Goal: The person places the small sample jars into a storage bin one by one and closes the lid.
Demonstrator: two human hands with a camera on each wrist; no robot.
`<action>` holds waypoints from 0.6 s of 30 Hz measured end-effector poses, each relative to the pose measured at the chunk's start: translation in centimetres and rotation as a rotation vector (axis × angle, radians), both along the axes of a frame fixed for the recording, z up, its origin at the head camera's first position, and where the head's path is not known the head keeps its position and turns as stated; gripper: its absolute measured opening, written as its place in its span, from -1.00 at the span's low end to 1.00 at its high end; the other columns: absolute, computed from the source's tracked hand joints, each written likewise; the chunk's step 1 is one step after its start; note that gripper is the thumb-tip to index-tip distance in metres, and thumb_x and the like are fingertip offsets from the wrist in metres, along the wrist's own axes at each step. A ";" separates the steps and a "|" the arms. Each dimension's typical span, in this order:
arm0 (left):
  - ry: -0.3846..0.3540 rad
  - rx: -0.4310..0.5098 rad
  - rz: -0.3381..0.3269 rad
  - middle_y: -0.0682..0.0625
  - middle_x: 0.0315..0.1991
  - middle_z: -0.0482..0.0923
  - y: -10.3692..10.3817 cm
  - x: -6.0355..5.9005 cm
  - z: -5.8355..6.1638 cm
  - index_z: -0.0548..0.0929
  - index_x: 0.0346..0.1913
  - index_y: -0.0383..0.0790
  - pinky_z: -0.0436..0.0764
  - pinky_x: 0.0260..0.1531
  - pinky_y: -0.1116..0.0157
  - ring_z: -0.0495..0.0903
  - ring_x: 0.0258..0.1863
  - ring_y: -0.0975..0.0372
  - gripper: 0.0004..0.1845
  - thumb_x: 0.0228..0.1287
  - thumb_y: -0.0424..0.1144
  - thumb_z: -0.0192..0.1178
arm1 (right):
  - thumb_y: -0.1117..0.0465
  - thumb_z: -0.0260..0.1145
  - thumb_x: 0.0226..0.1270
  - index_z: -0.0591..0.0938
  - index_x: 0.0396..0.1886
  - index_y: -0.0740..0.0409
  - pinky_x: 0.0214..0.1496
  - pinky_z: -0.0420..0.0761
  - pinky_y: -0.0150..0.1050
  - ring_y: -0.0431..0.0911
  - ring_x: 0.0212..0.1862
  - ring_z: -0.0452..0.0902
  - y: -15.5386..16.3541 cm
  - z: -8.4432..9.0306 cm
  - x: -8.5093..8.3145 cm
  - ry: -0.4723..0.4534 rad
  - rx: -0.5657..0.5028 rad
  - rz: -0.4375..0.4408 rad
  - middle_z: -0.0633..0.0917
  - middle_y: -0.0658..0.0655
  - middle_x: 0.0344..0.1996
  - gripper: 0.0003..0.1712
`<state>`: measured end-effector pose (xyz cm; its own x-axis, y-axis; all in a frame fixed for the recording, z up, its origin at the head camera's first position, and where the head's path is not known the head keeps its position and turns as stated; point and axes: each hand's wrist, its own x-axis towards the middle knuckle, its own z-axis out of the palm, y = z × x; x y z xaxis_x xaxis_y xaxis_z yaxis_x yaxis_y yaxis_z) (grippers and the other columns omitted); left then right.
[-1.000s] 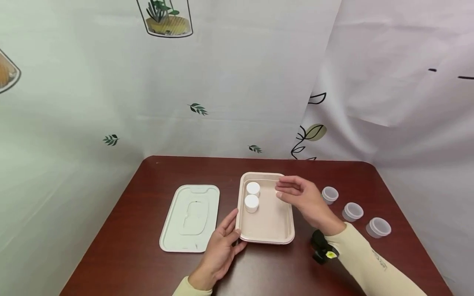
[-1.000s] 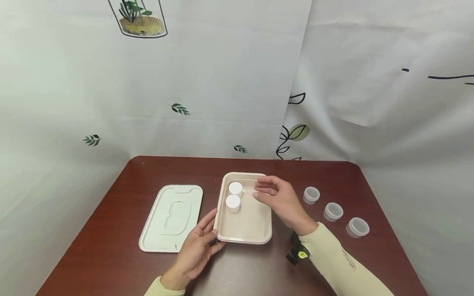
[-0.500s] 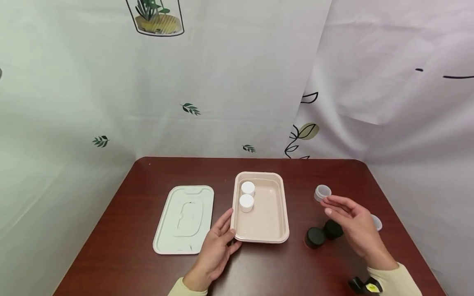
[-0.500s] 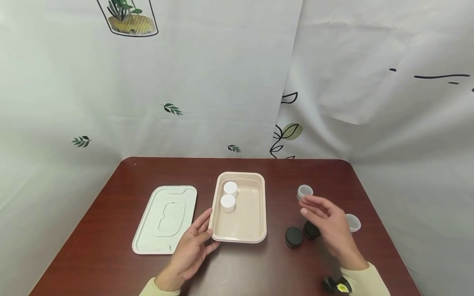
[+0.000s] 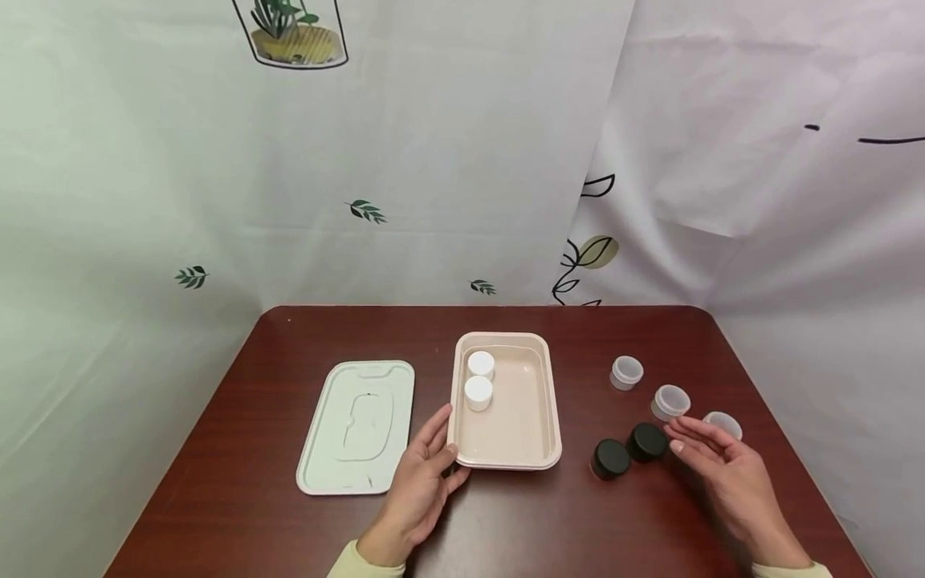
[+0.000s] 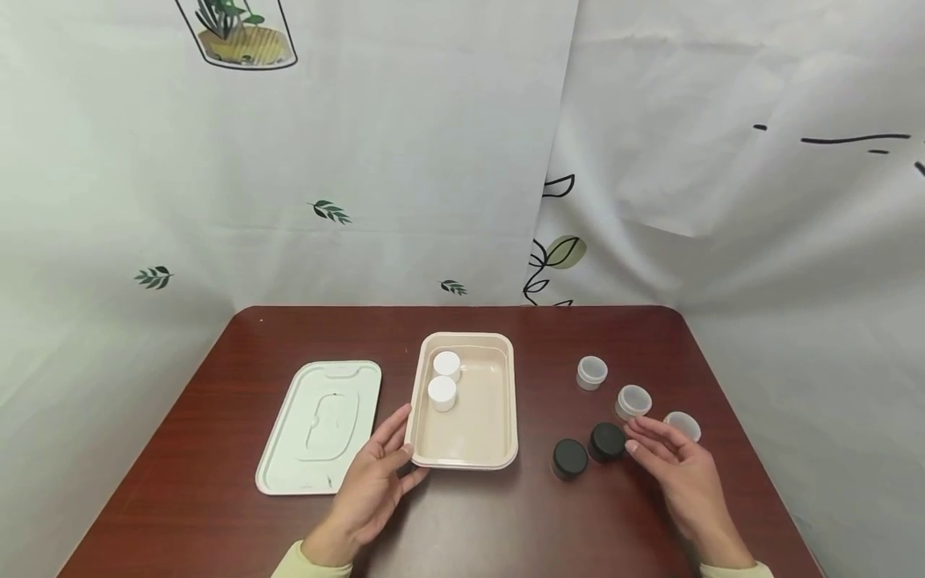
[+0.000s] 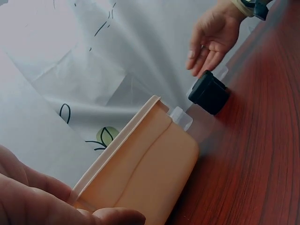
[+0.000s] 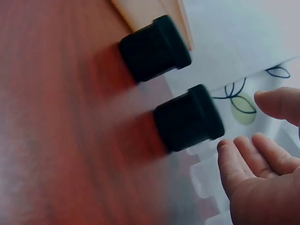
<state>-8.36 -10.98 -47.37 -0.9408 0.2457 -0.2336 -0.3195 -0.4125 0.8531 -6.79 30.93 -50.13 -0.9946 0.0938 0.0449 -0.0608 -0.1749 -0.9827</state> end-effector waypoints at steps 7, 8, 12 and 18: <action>0.005 0.015 0.000 -0.20 0.75 -0.20 0.0 0.1 0.1 -0.08 0.73 -0.22 0.10 0.51 -0.37 -0.05 0.68 -0.16 -0.28 0.61 -0.52 -0.20 | 0.45 0.39 0.42 0.58 0.39 0.27 0.00 0.68 -0.49 -0.41 0.06 0.72 -0.1 -1.1 -0.1 -0.150 0.108 -0.019 0.78 -0.27 0.06 -0.45; 0.006 0.015 0.000 -0.20 0.75 -0.20 0.0 0.1 0.1 -0.08 0.73 -0.22 0.09 0.51 -0.37 -0.06 0.68 -0.16 -0.28 0.61 -0.52 -0.21 | 0.42 0.42 0.41 0.57 0.40 0.26 -0.01 0.68 -0.50 -0.44 0.06 0.70 -0.2 -1.2 -0.1 -0.177 0.139 -0.020 0.77 -0.32 0.06 -0.42; 0.007 0.012 0.000 -0.20 0.75 -0.21 0.0 0.2 0.1 -0.09 0.73 -0.22 0.06 0.51 -0.38 -0.07 0.69 -0.16 -0.28 0.61 -0.51 -0.21 | 0.34 0.48 0.38 0.53 0.45 0.25 -0.05 0.67 -0.49 -0.48 0.03 0.63 -0.5 -1.2 -0.1 -0.247 0.251 -0.014 0.69 -0.42 0.03 -0.34; 0.011 0.000 -0.003 -0.21 0.75 -0.18 0.0 0.2 0.0 -0.07 0.72 -0.21 0.11 0.51 -0.35 -0.05 0.68 -0.15 -0.29 0.62 -0.50 -0.20 | 0.30 0.53 0.34 0.46 0.47 0.30 -0.06 0.70 -0.46 -0.50 0.02 0.61 -0.9 -1.2 -0.2 -0.248 0.349 0.000 0.67 -0.43 0.00 -0.26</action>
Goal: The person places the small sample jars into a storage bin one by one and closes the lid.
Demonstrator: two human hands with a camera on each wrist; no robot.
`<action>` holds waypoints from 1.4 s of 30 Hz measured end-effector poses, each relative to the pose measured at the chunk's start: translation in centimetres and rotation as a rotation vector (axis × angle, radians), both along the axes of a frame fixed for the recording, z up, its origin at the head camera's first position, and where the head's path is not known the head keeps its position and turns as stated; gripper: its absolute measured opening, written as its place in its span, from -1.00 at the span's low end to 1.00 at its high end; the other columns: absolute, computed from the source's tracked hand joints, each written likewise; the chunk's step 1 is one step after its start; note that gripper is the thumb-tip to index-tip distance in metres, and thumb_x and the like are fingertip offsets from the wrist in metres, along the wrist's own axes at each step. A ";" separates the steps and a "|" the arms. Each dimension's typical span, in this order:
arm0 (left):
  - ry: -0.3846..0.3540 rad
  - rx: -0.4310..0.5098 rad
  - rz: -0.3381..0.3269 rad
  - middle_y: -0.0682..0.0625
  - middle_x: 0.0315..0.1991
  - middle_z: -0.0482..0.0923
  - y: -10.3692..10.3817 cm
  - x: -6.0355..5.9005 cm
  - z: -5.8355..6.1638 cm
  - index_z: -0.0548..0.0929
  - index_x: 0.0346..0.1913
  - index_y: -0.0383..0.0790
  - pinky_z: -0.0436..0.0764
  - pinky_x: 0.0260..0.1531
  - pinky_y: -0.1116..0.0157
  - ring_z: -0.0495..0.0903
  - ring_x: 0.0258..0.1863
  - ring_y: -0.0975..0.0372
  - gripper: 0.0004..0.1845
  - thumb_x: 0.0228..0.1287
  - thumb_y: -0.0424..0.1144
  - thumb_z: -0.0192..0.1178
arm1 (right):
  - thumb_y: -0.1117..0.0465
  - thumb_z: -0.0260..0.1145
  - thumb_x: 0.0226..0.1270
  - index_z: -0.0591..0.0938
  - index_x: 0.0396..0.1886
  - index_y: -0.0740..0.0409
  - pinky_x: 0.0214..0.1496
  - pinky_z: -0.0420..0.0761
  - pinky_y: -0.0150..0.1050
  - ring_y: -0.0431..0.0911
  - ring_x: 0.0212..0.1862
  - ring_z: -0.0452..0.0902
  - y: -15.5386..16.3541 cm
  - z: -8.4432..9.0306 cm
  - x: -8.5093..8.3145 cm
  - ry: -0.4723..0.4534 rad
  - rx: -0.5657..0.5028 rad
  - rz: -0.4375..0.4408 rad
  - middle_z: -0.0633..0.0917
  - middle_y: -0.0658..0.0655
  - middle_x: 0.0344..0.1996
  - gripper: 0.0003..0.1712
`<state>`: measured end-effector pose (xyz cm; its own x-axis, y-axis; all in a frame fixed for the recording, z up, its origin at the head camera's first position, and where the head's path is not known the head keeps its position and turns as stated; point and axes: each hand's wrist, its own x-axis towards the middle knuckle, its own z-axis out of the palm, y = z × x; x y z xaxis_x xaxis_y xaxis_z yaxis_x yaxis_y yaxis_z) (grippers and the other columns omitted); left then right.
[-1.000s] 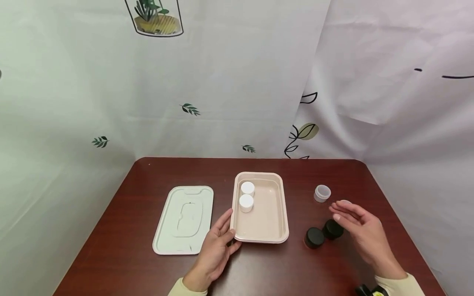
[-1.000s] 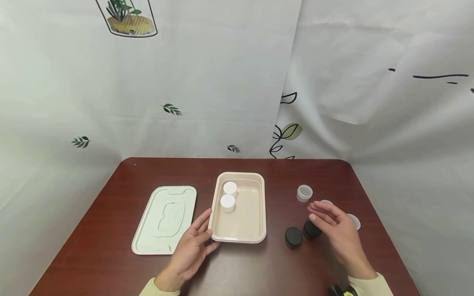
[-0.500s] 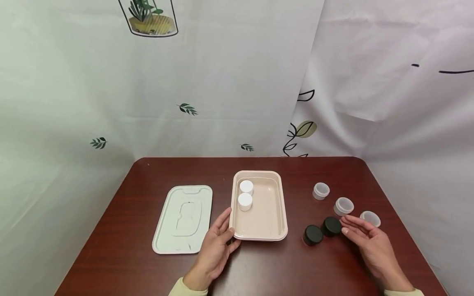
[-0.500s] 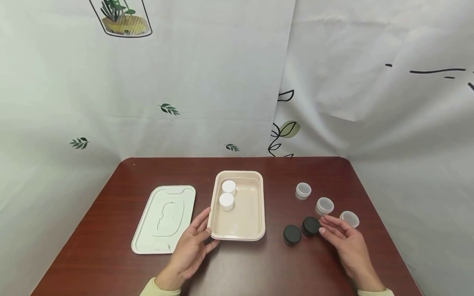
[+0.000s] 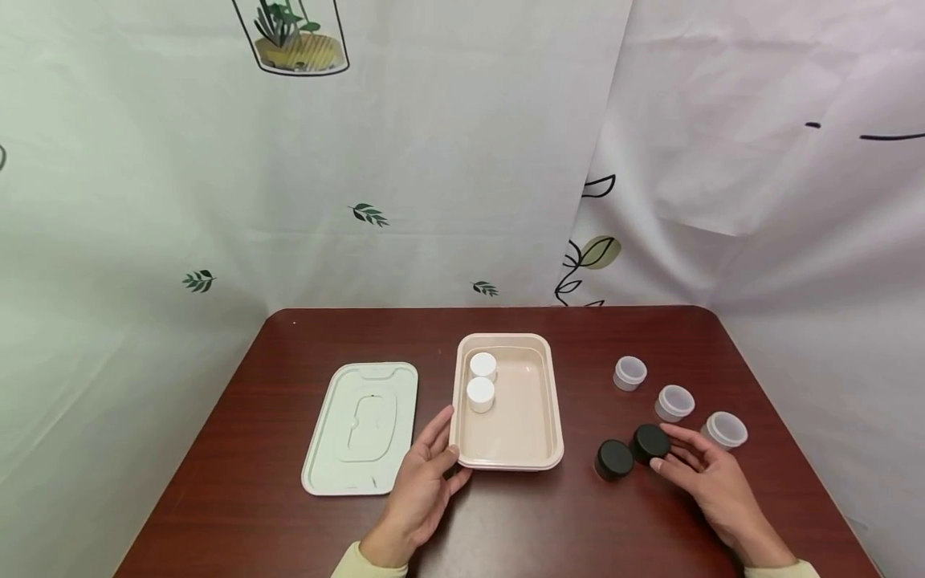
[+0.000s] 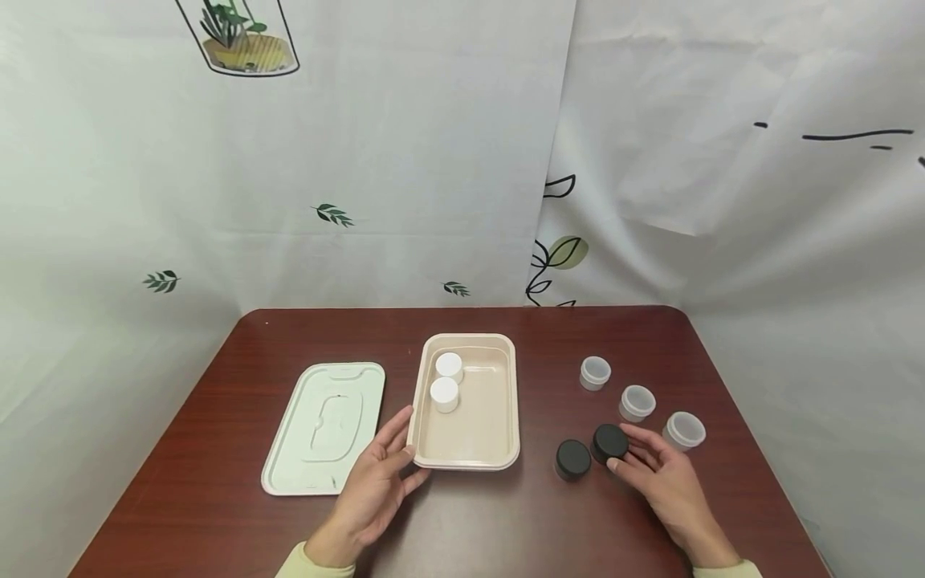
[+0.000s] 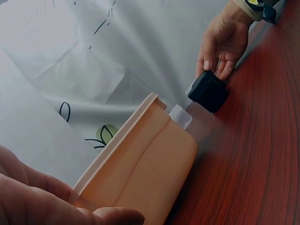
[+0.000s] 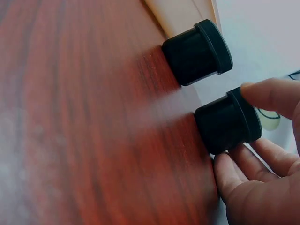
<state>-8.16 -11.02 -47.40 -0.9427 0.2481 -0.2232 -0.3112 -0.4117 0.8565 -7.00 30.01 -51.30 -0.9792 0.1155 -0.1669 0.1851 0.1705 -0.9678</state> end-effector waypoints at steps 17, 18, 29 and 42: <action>-0.004 -0.004 -0.003 -0.23 0.74 -0.17 0.0 0.0 -0.1 -0.06 0.73 -0.20 0.16 0.52 -0.31 -0.04 0.68 -0.14 -0.29 0.62 -0.50 -0.19 | 0.34 0.49 0.36 0.35 0.52 0.43 0.03 0.68 -0.48 -0.51 0.10 0.61 -0.5 -0.2 -0.7 0.055 -0.019 0.113 0.63 -0.43 0.12 -0.18; -0.005 -0.004 -0.002 -0.23 0.74 -0.17 0.1 0.0 -0.1 -0.06 0.73 -0.20 0.15 0.52 -0.31 -0.04 0.68 -0.15 -0.29 0.62 -0.50 -0.19 | 0.35 0.50 0.36 0.36 0.52 0.43 0.04 0.69 -0.48 -0.49 0.09 0.63 -0.6 -0.2 -0.7 0.053 -0.024 0.114 0.64 -0.42 0.11 -0.19; -0.001 -0.012 -0.002 -0.24 0.74 -0.17 0.1 0.0 0.0 -0.06 0.73 -0.20 0.21 0.51 -0.26 -0.03 0.68 -0.15 -0.29 0.62 -0.50 -0.19 | 0.23 0.50 0.39 0.44 0.50 0.30 -0.05 0.68 -0.45 -0.48 0.04 0.60 -0.6 0.6 -1.3 0.001 0.054 0.085 0.66 -0.48 0.05 -0.25; 0.001 -0.011 -0.001 -0.24 0.74 -0.17 0.2 -0.1 0.1 -0.06 0.72 -0.21 0.14 0.52 -0.32 -0.02 0.68 -0.16 -0.29 0.62 -0.50 -0.19 | 0.40 0.40 0.44 0.52 0.43 0.19 -0.01 0.72 -0.43 -0.38 0.05 0.71 -1.2 4.8 -3.8 0.105 -0.165 0.169 0.73 -0.25 0.05 -0.41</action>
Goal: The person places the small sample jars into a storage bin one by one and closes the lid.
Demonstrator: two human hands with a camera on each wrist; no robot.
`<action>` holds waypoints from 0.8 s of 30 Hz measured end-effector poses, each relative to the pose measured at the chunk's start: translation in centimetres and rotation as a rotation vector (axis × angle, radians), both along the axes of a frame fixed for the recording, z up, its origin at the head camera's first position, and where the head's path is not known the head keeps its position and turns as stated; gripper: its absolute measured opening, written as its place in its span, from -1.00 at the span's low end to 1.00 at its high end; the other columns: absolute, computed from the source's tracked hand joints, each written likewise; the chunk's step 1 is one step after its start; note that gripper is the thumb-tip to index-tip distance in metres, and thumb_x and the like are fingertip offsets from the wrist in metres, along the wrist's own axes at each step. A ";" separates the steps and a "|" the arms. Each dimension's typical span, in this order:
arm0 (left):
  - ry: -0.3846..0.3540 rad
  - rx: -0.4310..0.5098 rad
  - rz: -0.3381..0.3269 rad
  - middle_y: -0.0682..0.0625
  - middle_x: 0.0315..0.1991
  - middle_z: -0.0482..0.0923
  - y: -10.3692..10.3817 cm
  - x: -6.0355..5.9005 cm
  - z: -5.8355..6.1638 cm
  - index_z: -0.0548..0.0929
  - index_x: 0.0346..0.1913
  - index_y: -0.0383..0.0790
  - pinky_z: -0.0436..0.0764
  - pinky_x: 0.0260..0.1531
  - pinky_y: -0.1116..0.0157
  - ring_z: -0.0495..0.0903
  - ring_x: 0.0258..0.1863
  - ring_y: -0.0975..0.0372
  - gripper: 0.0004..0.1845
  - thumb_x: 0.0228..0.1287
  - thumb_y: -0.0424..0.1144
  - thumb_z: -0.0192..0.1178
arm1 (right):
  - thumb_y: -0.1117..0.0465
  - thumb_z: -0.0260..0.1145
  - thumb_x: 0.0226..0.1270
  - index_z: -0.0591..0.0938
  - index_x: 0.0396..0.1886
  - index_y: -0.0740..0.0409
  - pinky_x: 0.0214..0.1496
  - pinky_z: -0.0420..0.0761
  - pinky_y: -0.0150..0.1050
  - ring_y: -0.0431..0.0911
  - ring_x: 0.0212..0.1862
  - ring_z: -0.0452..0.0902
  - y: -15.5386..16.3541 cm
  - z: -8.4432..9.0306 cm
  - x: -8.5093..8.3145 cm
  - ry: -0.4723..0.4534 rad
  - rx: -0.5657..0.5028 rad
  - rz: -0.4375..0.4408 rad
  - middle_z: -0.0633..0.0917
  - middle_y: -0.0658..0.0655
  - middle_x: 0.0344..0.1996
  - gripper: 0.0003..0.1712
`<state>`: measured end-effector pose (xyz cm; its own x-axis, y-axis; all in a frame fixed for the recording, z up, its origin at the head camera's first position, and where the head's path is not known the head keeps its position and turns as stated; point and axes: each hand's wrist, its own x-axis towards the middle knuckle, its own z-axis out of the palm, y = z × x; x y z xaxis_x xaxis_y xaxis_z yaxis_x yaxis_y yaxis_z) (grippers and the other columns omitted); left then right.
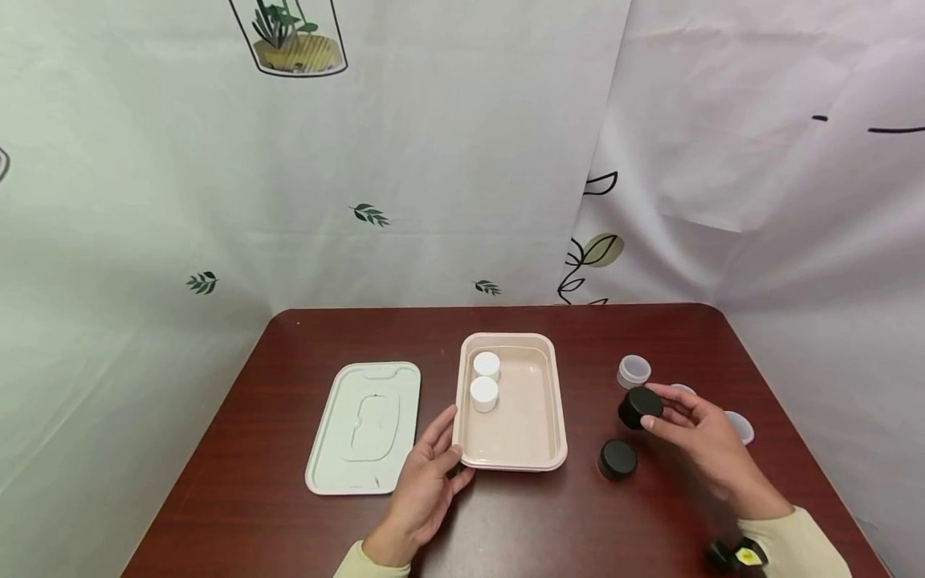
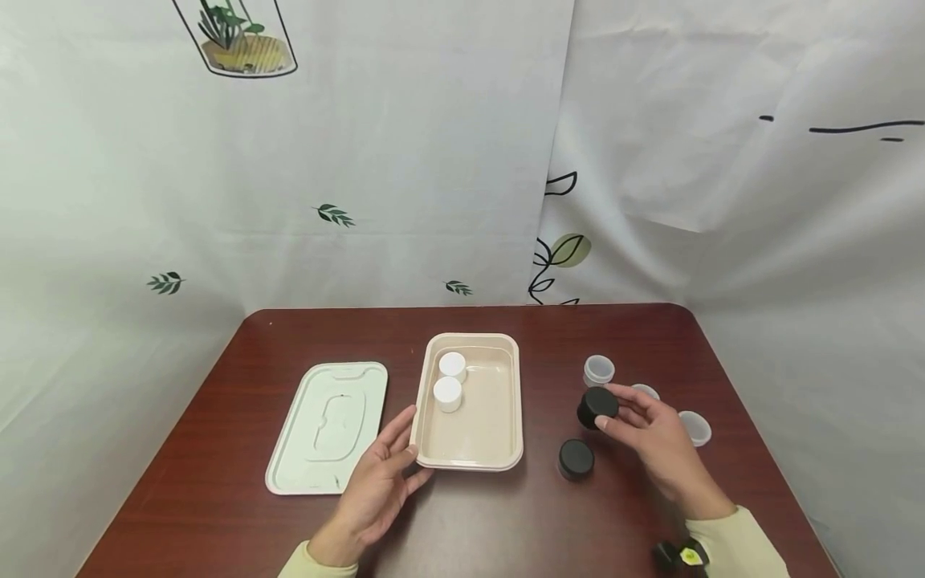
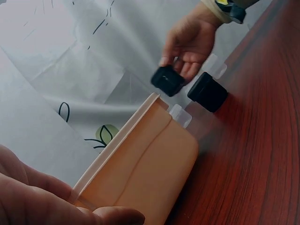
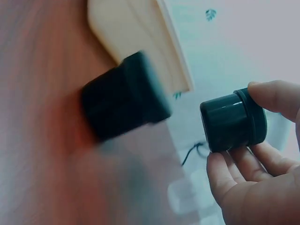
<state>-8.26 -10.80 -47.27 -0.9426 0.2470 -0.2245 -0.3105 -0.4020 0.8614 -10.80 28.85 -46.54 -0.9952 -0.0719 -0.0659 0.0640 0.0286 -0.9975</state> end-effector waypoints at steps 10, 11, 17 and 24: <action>0.005 0.009 -0.003 -0.23 0.74 -0.16 0.0 0.0 -0.1 -0.06 0.73 -0.20 0.16 0.52 -0.31 -0.02 0.68 -0.16 -0.28 0.62 -0.50 -0.17 | 0.37 0.43 0.42 0.49 0.43 0.24 0.04 0.72 -0.38 -0.29 0.06 0.73 -3.1 3.0 -2.3 0.033 0.015 0.100 0.72 -0.14 0.09 -0.38; 0.005 0.010 -0.004 -0.23 0.74 -0.16 0.0 0.1 0.0 -0.06 0.73 -0.20 0.14 0.52 -0.32 -0.02 0.68 -0.17 -0.28 0.62 -0.50 -0.17 | 0.36 0.44 0.41 0.49 0.42 0.25 0.03 0.72 -0.37 -0.28 0.06 0.73 -3.5 3.1 -2.6 0.038 0.022 0.106 0.72 -0.13 0.09 -0.38; 0.009 0.005 -0.002 -0.24 0.74 -0.15 0.0 0.1 0.0 -0.05 0.73 -0.20 0.13 0.51 -0.33 -0.02 0.68 -0.17 -0.29 0.62 -0.50 -0.18 | 0.32 0.48 0.38 0.49 0.42 0.31 0.04 0.71 -0.35 -0.27 0.06 0.73 -6.1 3.2 -4.2 0.037 0.050 0.141 0.75 -0.12 0.05 -0.35; 0.011 -0.003 -0.003 -0.24 0.74 -0.14 0.1 0.1 0.0 -0.05 0.72 -0.21 0.22 0.50 -0.25 -0.01 0.67 -0.15 -0.29 0.62 -0.50 -0.18 | 0.34 0.50 0.32 0.46 0.42 0.40 0.10 0.70 -0.29 -0.20 0.05 0.74 -10.0 3.2 -5.2 -0.011 -0.001 0.229 0.74 0.07 0.10 -0.29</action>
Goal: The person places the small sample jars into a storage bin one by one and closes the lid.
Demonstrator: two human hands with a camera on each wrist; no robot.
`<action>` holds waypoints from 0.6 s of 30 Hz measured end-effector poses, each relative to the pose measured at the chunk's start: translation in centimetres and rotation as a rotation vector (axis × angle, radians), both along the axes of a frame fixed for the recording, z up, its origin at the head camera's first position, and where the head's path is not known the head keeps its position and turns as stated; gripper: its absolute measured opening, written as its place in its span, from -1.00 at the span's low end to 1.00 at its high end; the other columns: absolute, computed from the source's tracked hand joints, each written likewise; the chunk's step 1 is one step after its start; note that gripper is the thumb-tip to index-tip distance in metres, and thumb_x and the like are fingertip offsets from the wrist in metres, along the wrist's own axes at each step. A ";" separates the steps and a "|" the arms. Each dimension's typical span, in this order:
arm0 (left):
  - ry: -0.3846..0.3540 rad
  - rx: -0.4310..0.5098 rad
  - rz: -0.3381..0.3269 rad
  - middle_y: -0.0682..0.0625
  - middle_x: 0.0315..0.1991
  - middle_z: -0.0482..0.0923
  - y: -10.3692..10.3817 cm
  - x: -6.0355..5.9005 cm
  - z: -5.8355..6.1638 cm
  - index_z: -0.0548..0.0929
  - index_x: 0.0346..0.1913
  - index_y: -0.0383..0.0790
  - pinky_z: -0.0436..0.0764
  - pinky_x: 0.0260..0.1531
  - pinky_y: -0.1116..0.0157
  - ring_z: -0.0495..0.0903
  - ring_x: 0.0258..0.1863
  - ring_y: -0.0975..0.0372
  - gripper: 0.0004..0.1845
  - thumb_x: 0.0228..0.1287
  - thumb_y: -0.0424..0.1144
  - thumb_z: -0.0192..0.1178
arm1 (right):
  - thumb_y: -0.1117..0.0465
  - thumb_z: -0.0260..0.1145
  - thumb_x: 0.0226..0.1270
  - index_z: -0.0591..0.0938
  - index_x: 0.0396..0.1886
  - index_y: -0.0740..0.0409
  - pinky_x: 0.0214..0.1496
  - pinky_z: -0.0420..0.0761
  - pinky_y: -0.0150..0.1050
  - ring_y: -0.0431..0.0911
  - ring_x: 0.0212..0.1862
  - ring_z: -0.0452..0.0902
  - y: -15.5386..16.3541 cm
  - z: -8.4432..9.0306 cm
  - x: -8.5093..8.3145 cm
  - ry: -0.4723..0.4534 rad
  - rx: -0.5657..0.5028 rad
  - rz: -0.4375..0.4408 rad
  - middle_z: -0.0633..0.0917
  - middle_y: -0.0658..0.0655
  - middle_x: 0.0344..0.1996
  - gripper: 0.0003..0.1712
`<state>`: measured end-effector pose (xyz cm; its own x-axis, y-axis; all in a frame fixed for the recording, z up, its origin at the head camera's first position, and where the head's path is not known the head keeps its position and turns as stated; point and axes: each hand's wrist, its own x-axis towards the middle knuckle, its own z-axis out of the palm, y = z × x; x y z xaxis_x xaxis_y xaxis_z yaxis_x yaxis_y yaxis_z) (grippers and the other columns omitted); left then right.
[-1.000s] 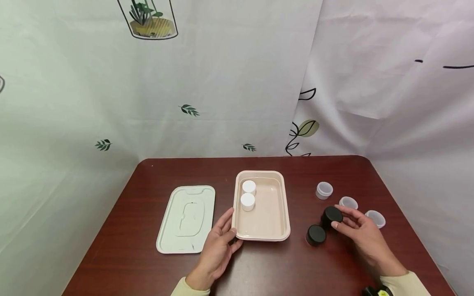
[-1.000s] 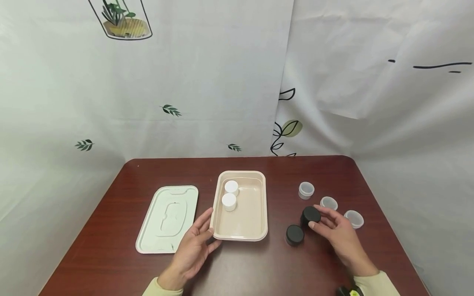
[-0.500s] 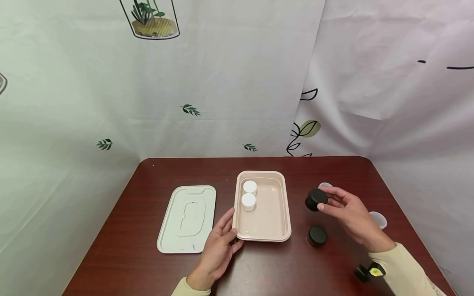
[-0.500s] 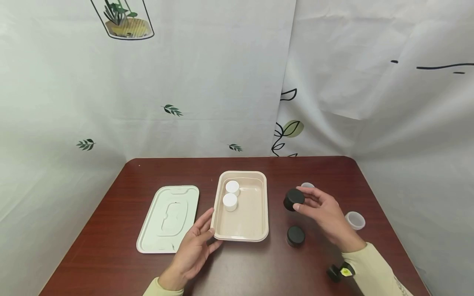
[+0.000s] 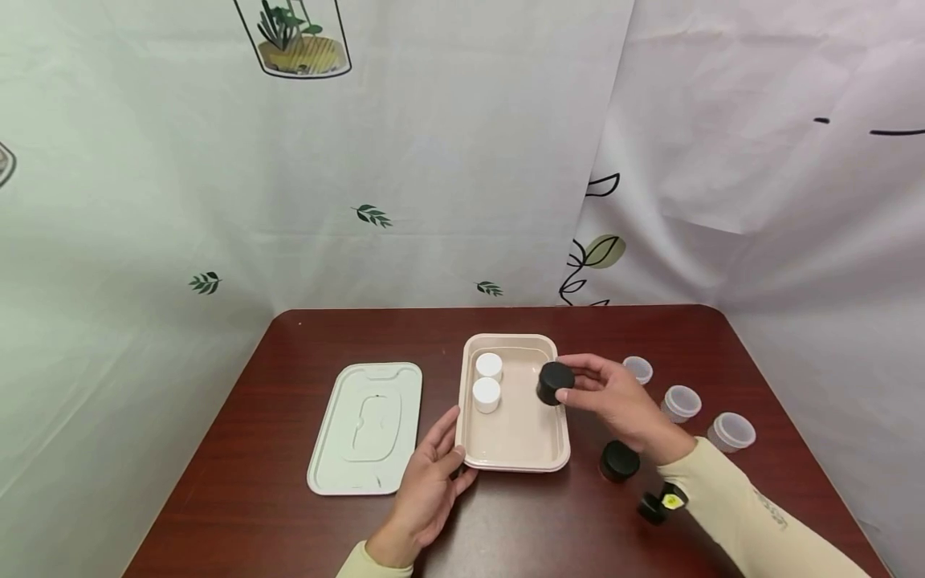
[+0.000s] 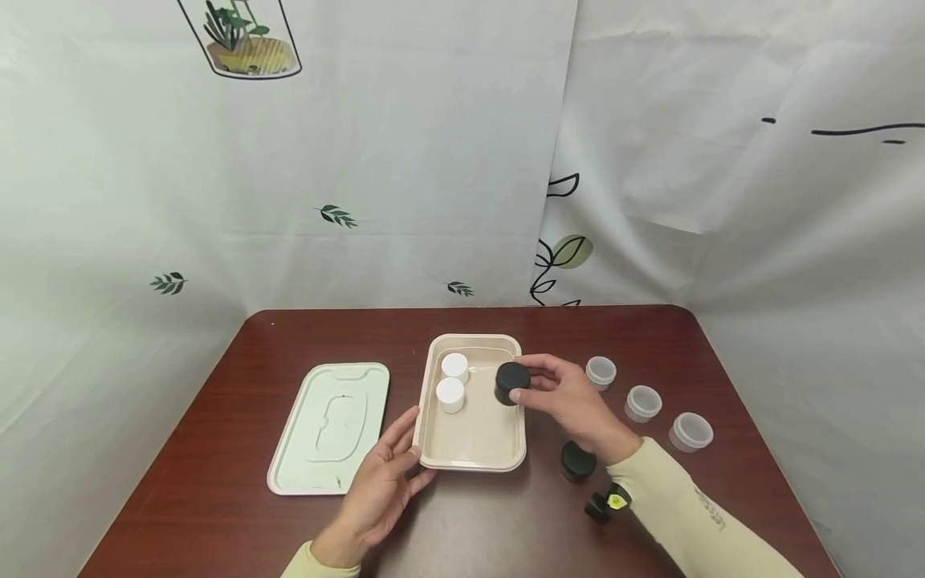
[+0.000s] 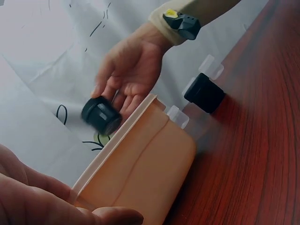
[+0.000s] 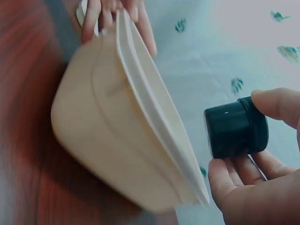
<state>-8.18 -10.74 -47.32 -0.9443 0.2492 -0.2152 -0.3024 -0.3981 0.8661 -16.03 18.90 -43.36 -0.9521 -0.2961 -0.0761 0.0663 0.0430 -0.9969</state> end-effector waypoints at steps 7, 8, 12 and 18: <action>-0.008 -0.016 -0.002 -0.23 0.74 -0.12 0.0 0.0 0.0 -0.04 0.72 -0.20 0.33 0.44 -0.13 0.03 0.67 -0.15 -0.30 0.63 -0.47 -0.16 | 0.41 0.49 0.30 0.45 0.41 0.46 0.11 0.71 -0.32 -0.18 0.06 0.73 -4.0 -0.2 -0.2 -0.068 -0.044 0.091 0.67 0.34 0.22 -0.28; -0.008 -0.018 -0.003 -0.23 0.74 -0.12 -0.1 0.0 0.0 -0.03 0.72 -0.20 0.32 0.45 -0.15 0.04 0.67 -0.15 -0.30 0.63 -0.47 -0.15 | 0.42 0.49 0.30 0.45 0.41 0.47 0.12 0.70 -0.33 -0.17 0.07 0.73 -4.5 -0.3 -0.3 -0.070 -0.049 0.100 0.67 0.37 0.23 -0.29; -0.012 -0.048 -0.002 -0.26 0.73 -0.09 -0.1 0.0 0.0 -0.01 0.72 -0.18 0.40 0.43 -0.11 0.10 0.65 -0.15 -0.30 0.63 -0.46 -0.13 | 0.43 0.47 0.31 0.46 0.39 0.49 0.11 0.69 -0.35 -0.13 0.09 0.73 -6.0 -0.9 -0.5 -0.077 -0.026 0.118 0.68 0.41 0.21 -0.32; -0.031 -0.109 0.008 -0.33 0.68 0.04 -0.4 0.0 0.1 0.06 0.71 -0.16 0.53 0.32 -0.02 0.28 0.56 -0.11 -0.29 0.60 -0.42 -0.05 | 0.43 0.46 0.31 0.46 0.37 0.51 0.08 0.70 -0.34 -0.09 0.09 0.73 -7.7 -1.6 -0.4 -0.098 0.021 0.133 0.72 0.40 0.14 -0.33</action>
<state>-8.17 -11.11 -47.21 -0.9387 0.2150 -0.2696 -0.3268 -0.3051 0.8945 -16.43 11.23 -44.95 -0.8925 -0.4160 -0.1744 0.1560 0.0782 -0.9847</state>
